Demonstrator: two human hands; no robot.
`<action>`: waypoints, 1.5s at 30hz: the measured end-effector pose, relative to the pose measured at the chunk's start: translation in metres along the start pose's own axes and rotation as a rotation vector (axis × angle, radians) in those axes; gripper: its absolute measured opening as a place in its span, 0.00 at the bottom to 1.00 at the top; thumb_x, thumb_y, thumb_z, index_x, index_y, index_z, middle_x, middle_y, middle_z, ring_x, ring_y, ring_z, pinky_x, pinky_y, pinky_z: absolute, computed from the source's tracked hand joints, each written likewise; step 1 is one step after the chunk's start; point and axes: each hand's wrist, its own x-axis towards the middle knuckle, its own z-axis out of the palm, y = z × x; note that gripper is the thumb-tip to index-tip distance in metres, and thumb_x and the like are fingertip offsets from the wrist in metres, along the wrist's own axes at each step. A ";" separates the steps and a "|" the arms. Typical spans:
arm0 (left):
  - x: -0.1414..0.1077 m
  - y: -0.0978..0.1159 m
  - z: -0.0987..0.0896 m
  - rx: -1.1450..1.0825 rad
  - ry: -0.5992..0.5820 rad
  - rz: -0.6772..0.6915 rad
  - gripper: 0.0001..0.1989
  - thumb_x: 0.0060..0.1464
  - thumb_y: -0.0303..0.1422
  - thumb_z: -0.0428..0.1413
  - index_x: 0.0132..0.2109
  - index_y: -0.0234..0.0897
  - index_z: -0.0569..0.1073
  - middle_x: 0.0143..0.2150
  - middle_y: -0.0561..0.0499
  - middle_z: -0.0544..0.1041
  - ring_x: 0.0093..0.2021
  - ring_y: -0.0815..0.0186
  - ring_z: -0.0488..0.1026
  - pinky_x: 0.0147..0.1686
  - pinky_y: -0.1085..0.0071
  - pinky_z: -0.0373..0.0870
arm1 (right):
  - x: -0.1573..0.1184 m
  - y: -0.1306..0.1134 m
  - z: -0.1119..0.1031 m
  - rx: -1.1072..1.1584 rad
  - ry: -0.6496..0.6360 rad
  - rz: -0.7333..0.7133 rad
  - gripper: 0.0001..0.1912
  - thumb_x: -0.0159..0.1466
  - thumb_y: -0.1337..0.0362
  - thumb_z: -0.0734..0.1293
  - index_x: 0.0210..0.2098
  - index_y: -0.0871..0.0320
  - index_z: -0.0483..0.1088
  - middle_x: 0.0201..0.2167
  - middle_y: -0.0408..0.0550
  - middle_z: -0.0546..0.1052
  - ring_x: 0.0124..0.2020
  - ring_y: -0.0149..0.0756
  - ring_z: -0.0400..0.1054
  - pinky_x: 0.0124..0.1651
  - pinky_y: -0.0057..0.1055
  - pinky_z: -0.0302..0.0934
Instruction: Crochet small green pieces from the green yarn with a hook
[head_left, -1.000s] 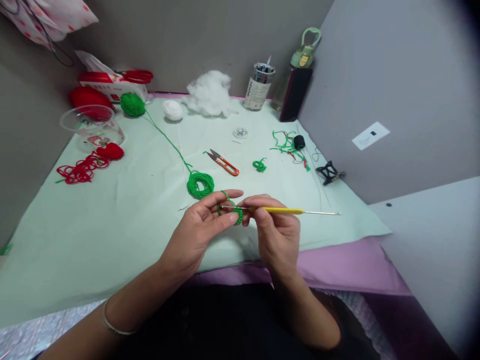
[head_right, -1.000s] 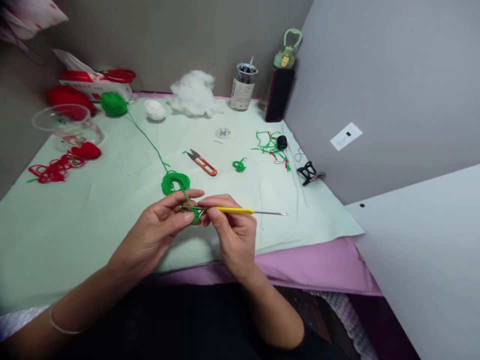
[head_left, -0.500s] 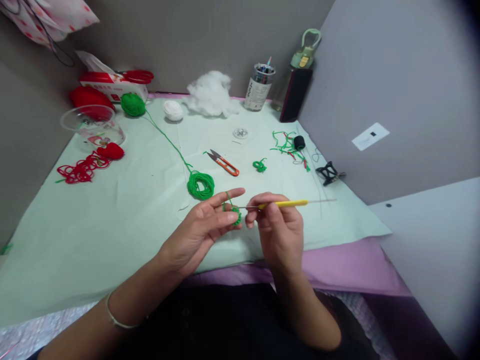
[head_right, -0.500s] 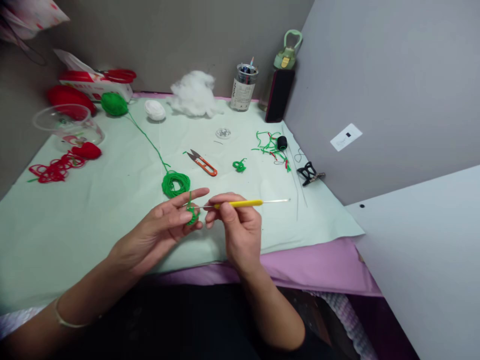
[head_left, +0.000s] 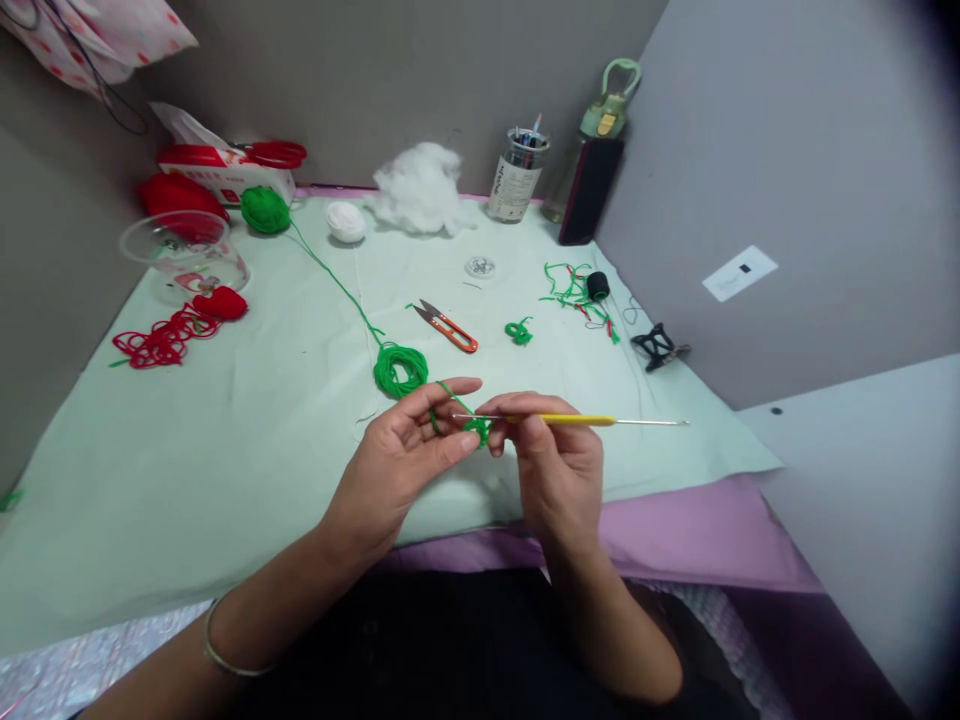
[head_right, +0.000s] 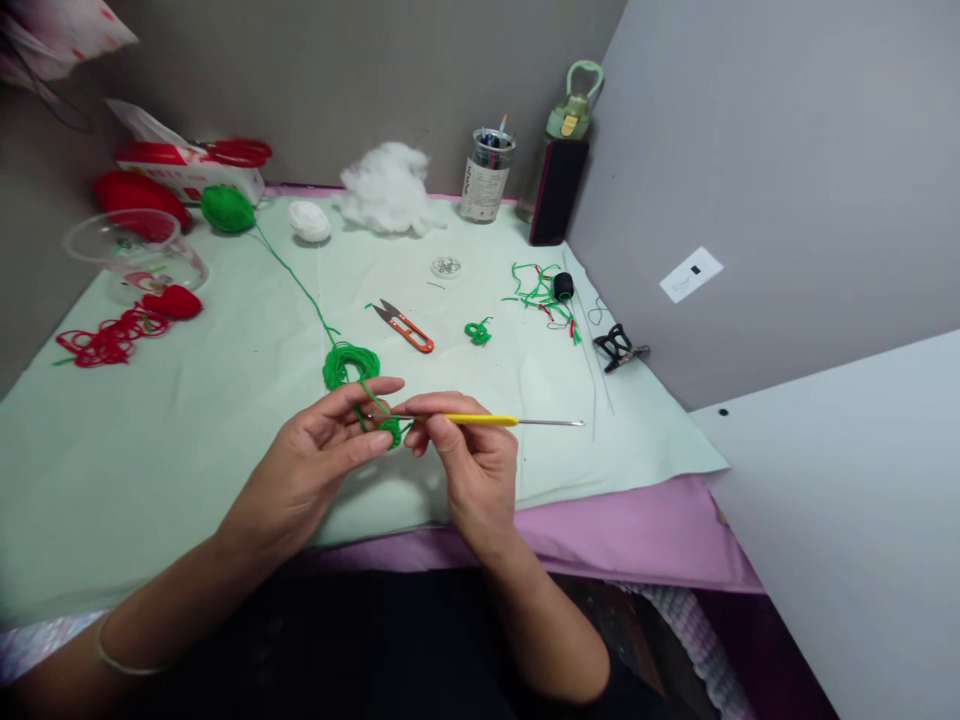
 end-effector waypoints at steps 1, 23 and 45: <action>0.000 0.000 -0.001 0.013 0.008 0.008 0.19 0.53 0.32 0.71 0.53 0.44 0.85 0.39 0.52 0.78 0.44 0.63 0.75 0.50 0.67 0.72 | 0.000 0.000 0.000 0.013 0.004 0.010 0.09 0.73 0.59 0.69 0.44 0.52 0.82 0.40 0.48 0.85 0.31 0.32 0.75 0.35 0.32 0.71; -0.004 -0.002 -0.006 0.109 0.003 0.041 0.15 0.58 0.34 0.68 0.53 0.46 0.84 0.37 0.54 0.76 0.42 0.66 0.74 0.47 0.71 0.72 | -0.007 -0.016 -0.006 -0.419 -0.121 -0.325 0.14 0.75 0.68 0.62 0.53 0.50 0.77 0.43 0.48 0.84 0.38 0.37 0.80 0.40 0.38 0.77; -0.002 0.001 0.003 -0.048 0.019 -0.039 0.16 0.54 0.32 0.71 0.51 0.40 0.85 0.38 0.51 0.80 0.42 0.64 0.75 0.49 0.66 0.71 | -0.002 -0.008 0.010 -0.266 0.020 -0.225 0.11 0.74 0.65 0.66 0.46 0.49 0.81 0.41 0.47 0.83 0.33 0.34 0.75 0.34 0.34 0.74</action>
